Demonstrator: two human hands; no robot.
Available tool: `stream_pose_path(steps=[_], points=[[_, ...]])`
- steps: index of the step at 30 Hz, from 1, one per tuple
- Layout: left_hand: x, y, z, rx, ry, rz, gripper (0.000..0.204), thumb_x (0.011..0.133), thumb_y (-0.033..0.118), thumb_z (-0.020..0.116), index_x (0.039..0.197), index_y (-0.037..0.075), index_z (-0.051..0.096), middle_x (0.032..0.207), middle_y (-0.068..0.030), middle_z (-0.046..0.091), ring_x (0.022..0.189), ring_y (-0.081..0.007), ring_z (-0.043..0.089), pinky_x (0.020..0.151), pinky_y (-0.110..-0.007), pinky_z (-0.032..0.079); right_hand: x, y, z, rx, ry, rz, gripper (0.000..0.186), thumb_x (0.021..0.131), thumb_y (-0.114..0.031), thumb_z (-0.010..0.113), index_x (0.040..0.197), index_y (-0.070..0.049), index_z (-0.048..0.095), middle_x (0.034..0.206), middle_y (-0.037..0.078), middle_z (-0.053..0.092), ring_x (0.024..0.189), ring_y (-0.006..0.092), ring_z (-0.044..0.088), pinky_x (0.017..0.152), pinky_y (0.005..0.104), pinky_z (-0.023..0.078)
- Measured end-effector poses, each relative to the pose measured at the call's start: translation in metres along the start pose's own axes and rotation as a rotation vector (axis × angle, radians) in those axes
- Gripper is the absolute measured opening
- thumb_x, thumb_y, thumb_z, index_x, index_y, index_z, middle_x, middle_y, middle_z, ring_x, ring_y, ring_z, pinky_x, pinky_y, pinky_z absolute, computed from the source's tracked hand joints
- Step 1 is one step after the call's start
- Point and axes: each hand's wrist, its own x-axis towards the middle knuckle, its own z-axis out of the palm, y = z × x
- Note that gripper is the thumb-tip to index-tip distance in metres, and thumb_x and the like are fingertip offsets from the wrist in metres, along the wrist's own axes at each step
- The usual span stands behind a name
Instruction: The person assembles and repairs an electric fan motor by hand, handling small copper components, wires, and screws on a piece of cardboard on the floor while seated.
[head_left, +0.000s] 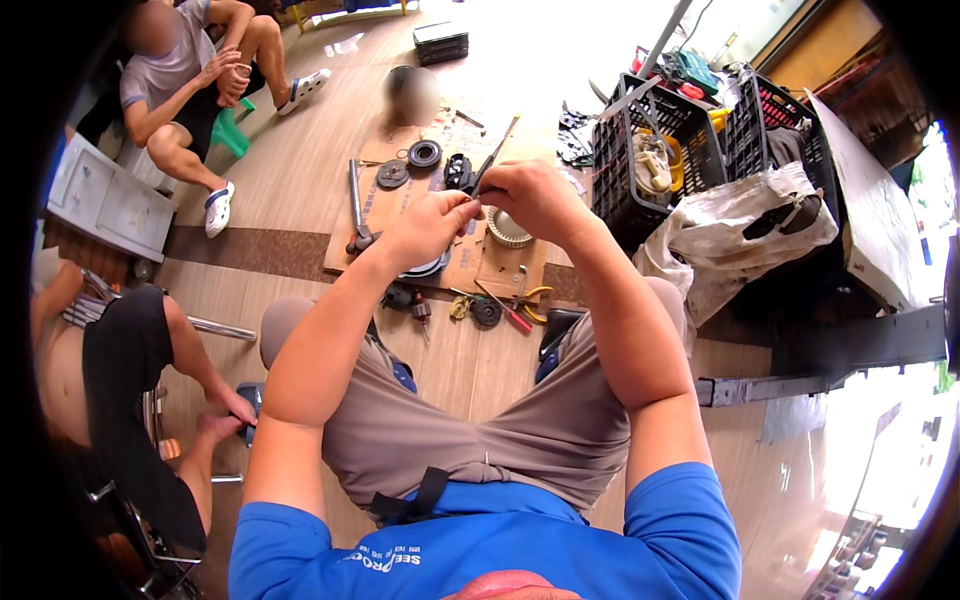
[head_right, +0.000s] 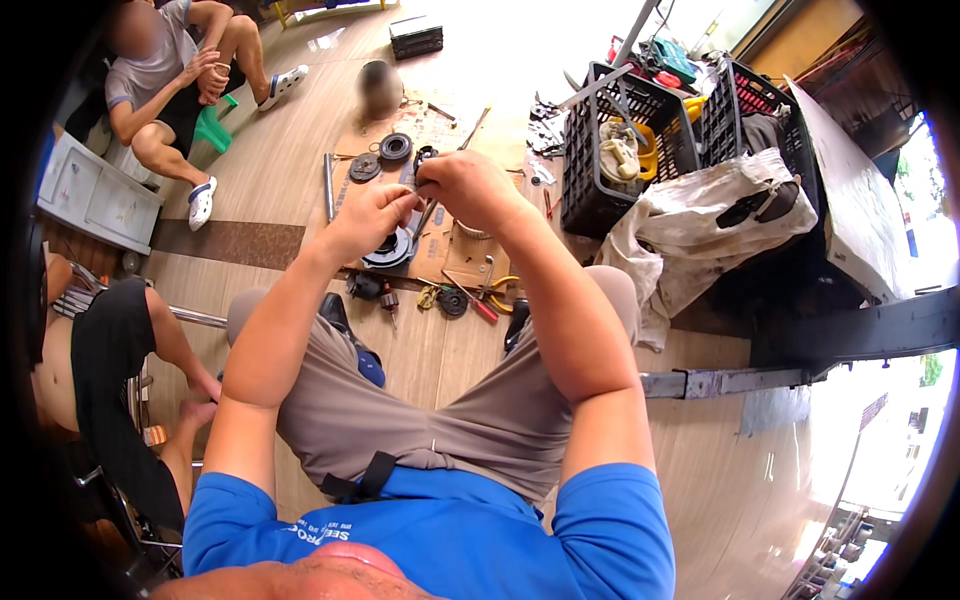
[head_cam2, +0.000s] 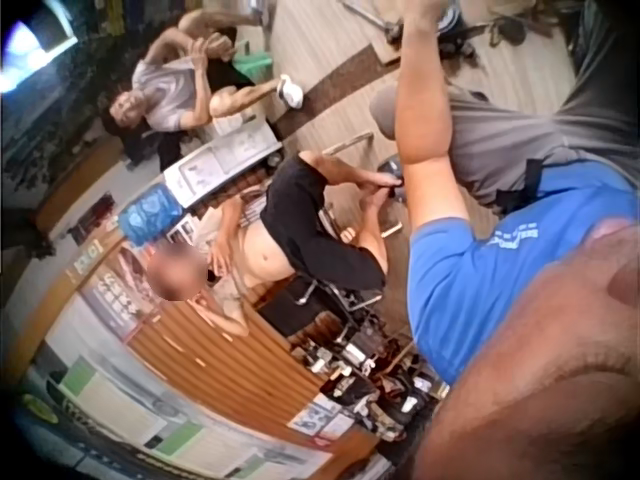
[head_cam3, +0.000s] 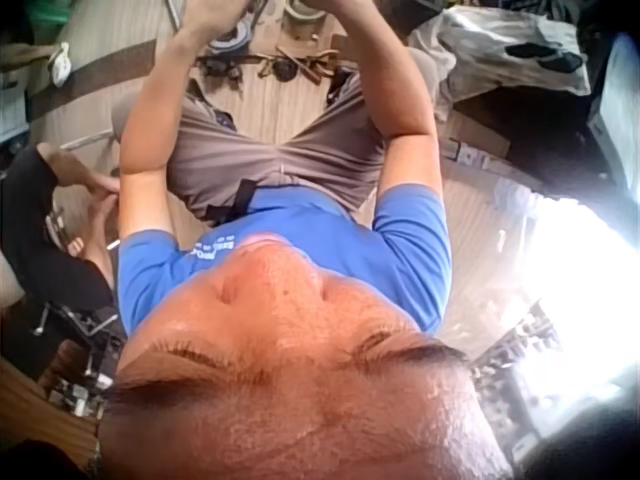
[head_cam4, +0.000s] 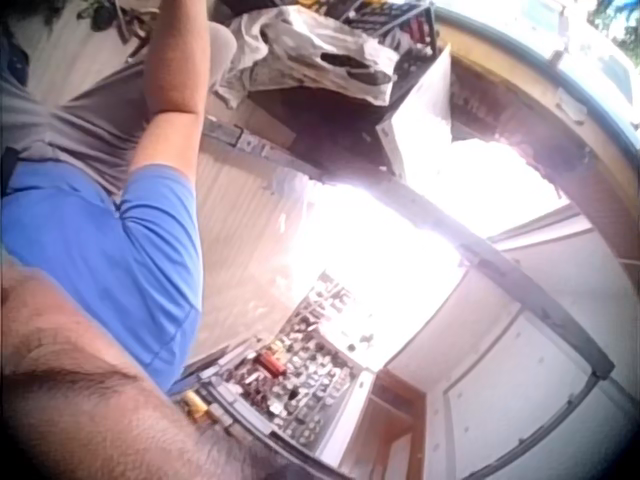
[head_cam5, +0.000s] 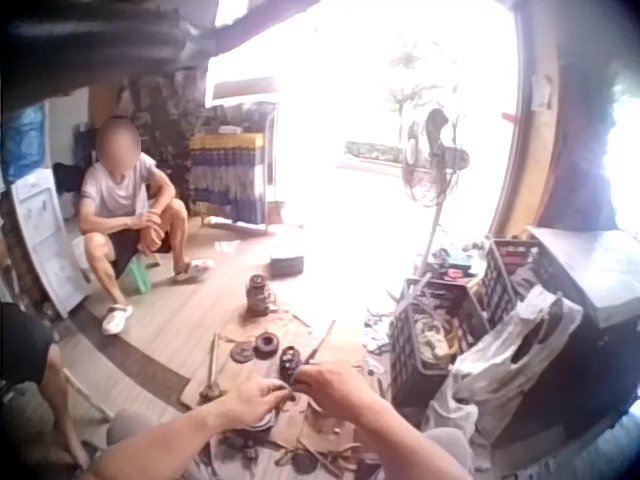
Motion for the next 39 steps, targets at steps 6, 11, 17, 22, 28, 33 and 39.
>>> stream_pose_path(steps=[6, 11, 17, 22, 28, 33, 39], points=[[0.003, -0.01, 0.004, 0.163, 0.085, 0.141, 0.026, 0.1, 0.022, 0.052, 0.097, -0.001, 0.065, 0.075, -0.0104, 0.063, 0.069, -0.0186, 0.059, 0.066, -0.033, 0.047, -0.001, -0.004, -0.003, 0.022, 0.037, -0.018, 0.012, 0.081, -0.012, 0.069, 0.088, -0.003, 0.069, 0.081, 0.014, 0.067, 0.079, 0.0316, 0.065, 0.072, 0.0375, 0.051], [0.003, -0.005, 0.007, 0.281, 0.224, 0.194, 0.028, 0.1, 0.023, 0.051, 0.094, 0.0, 0.065, 0.079, -0.0194, 0.066, 0.073, -0.0298, 0.064, 0.069, -0.038, 0.048, 0.0, -0.001, -0.004, 0.064, 0.101, -0.014, 0.01, 0.082, -0.009, 0.068, 0.088, -0.002, 0.069, 0.082, 0.015, 0.067, 0.077, 0.0313, 0.066, 0.07, 0.0367, 0.052], [0.01, -0.012, 0.003, -0.017, 0.335, 0.13, 0.033, 0.103, 0.024, 0.047, 0.086, 0.0, 0.063, 0.067, -0.001, 0.057, 0.057, -0.0072, 0.05, 0.054, -0.023, 0.04, 0.002, -0.003, 0.003, 0.108, 0.24, 0.048, 0.012, 0.083, -0.008, 0.068, 0.092, -0.001, 0.069, 0.081, 0.016, 0.068, 0.069, 0.0286, 0.066, 0.065, 0.0342, 0.052], [0.01, -0.01, 0.0, -0.491, 0.299, 0.059, 0.029, 0.104, 0.027, 0.044, 0.097, 0.006, 0.062, 0.073, 0.0017, 0.058, 0.056, -0.0043, 0.047, 0.051, -0.019, 0.039, 0.003, -0.028, 0.034, 0.474, 0.319, 0.328, 0.012, 0.088, -0.012, 0.063, 0.092, -0.002, 0.069, 0.083, 0.019, 0.068, 0.075, 0.0307, 0.068, 0.067, 0.0363, 0.053], [0.014, -0.011, 0.002, -0.909, 0.292, 0.029, 0.029, 0.104, 0.028, 0.046, 0.097, 0.005, 0.061, 0.07, 0.0041, 0.055, 0.055, -0.0026, 0.046, 0.047, -0.018, 0.036, 0.008, -0.04, 0.054, 0.556, 0.418, 0.231, 0.012, 0.088, -0.009, 0.06, 0.094, -0.002, 0.069, 0.081, 0.017, 0.068, 0.072, 0.0305, 0.068, 0.066, 0.0368, 0.053], [0.02, -0.02, 0.004, -0.799, 0.305, 0.111, 0.025, 0.102, 0.031, 0.051, 0.098, 0.008, 0.061, 0.071, 0.0053, 0.055, 0.055, -0.002, 0.045, 0.049, -0.018, 0.036, 0.009, -0.041, 0.053, 0.371, 0.453, 0.164, 0.014, 0.087, -0.008, 0.06, 0.096, -0.002, 0.069, 0.08, 0.018, 0.067, 0.072, 0.0319, 0.067, 0.066, 0.0383, 0.053], [0.02, -0.018, 0.003, -0.788, 0.394, 0.07, 0.022, 0.099, 0.027, 0.056, 0.091, 0.008, 0.062, 0.069, 0.0048, 0.056, 0.052, -0.0013, 0.044, 0.045, -0.018, 0.034, 0.009, -0.047, 0.055, 0.548, 0.386, 0.21, 0.013, 0.086, -0.009, 0.063, 0.095, -0.001, 0.068, 0.081, 0.017, 0.067, 0.073, 0.0322, 0.067, 0.067, 0.0379, 0.053]])
